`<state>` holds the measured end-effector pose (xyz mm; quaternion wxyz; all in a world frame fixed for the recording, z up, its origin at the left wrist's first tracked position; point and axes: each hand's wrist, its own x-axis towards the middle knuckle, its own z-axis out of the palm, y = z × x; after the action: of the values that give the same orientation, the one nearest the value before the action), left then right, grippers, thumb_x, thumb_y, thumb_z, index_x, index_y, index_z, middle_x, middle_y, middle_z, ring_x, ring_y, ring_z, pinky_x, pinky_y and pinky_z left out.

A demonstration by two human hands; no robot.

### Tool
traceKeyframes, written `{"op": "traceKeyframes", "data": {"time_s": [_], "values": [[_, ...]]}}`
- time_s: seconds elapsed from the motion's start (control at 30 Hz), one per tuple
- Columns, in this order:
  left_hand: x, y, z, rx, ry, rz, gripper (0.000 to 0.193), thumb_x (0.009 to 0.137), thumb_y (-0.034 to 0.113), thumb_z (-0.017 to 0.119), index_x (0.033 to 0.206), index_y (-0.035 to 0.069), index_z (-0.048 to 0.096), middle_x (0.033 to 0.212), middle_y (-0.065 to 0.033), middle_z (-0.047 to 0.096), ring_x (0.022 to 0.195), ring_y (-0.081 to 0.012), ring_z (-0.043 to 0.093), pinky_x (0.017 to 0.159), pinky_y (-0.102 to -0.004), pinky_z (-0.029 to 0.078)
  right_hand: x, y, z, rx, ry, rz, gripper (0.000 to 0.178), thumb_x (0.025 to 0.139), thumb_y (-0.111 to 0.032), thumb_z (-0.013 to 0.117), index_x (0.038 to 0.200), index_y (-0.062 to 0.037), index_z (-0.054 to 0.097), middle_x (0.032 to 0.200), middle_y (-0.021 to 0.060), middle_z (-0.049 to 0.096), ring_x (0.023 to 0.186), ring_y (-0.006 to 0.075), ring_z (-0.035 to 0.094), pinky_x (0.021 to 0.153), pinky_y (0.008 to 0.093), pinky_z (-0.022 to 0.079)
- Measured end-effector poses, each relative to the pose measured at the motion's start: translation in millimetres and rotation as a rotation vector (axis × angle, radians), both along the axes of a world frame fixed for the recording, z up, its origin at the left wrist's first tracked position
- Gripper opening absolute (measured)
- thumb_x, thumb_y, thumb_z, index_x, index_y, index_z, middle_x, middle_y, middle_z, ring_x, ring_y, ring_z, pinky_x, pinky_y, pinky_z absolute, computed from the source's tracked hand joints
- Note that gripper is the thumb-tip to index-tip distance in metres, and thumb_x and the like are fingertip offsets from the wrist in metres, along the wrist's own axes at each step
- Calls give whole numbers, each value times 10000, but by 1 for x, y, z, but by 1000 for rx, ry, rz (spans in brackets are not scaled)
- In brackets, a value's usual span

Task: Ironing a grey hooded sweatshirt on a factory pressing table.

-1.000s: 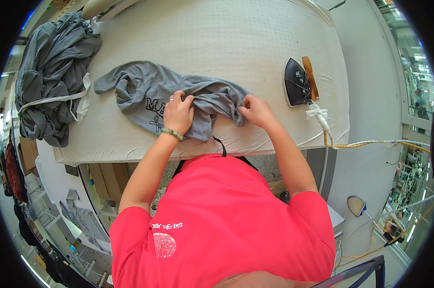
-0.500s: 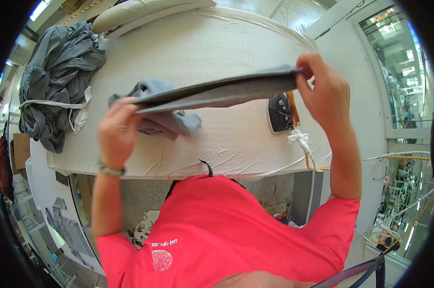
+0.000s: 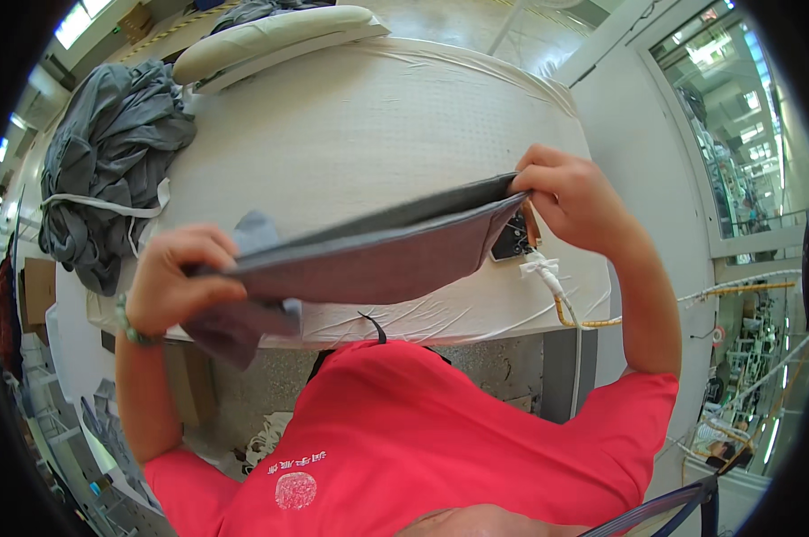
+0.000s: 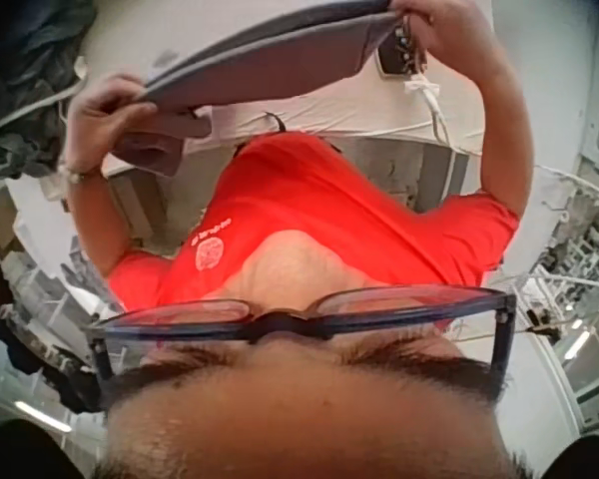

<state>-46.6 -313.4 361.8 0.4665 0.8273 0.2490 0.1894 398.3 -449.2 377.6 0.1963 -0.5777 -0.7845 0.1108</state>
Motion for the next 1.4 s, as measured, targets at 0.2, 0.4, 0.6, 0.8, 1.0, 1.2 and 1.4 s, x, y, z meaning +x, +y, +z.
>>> {"op": "traceKeyframes", "data": {"time_s": [0.2, 0.4, 0.6, 0.8, 1.0, 1.2, 1.4], "values": [[7, -5, 5, 171, 124, 29, 161, 746, -2, 839, 836, 6, 704, 810, -77, 681, 729, -178, 635, 671, -286, 486, 8, -5, -3, -191, 71, 54, 89, 845, 20, 761, 917, 17, 708, 927, 100, 687, 811, 212, 685, 687, 325, 534], [-2, -4, 9, 347, 83, 67, 175, 737, 4, 841, 850, 17, 707, 787, -87, 683, 699, -211, 652, 648, -304, 500, -5, -15, 6, -176, 389, 67, 98, 834, 2, 802, 870, 13, 712, 960, 88, 693, 831, 207, 687, 707, 320, 542], [-4, -15, 14, 504, 21, 56, 191, 748, 14, 840, 884, 31, 707, 803, -93, 705, 682, -237, 673, 624, -321, 512, 16, -12, -2, -121, 237, -68, 72, 842, 18, 798, 861, 14, 728, 985, 82, 705, 849, 174, 704, 722, 316, 564], [4, -29, -2, 671, 37, 160, 193, 787, 30, 830, 934, 47, 706, 807, -96, 717, 680, -253, 691, 613, -342, 521, 20, -13, 4, -219, 410, -142, 72, 847, 16, 801, 860, 20, 730, 960, 86, 700, 836, 170, 719, 722, 311, 574], [-4, -19, -44, 698, 140, 154, 205, 838, 55, 808, 1012, 51, 700, 789, -96, 708, 664, -275, 680, 609, -358, 515, 15, -12, 13, -7, 342, -84, 143, 830, -29, 834, 938, 2, 745, 880, 63, 697, 763, 149, 677, 685, 308, 548], [-25, -11, -147, 218, 152, 669, 165, 1012, 193, 680, 1072, 40, 698, 943, -138, 710, 838, -217, 658, 764, -316, 509, -21, 44, -37, -83, 229, -243, 233, 821, -74, 845, 1033, -45, 754, 854, 60, 695, 734, 149, 639, 690, 320, 525], [-119, 132, -66, 945, 144, 641, 109, 1013, 168, 680, 1057, 69, 699, 920, -88, 703, 834, -246, 685, 774, -337, 535, -92, 192, -94, 212, 140, 120, 201, 902, -156, 765, 1091, -89, 754, 893, 90, 690, 778, 281, 652, 730, 372, 530]]}}
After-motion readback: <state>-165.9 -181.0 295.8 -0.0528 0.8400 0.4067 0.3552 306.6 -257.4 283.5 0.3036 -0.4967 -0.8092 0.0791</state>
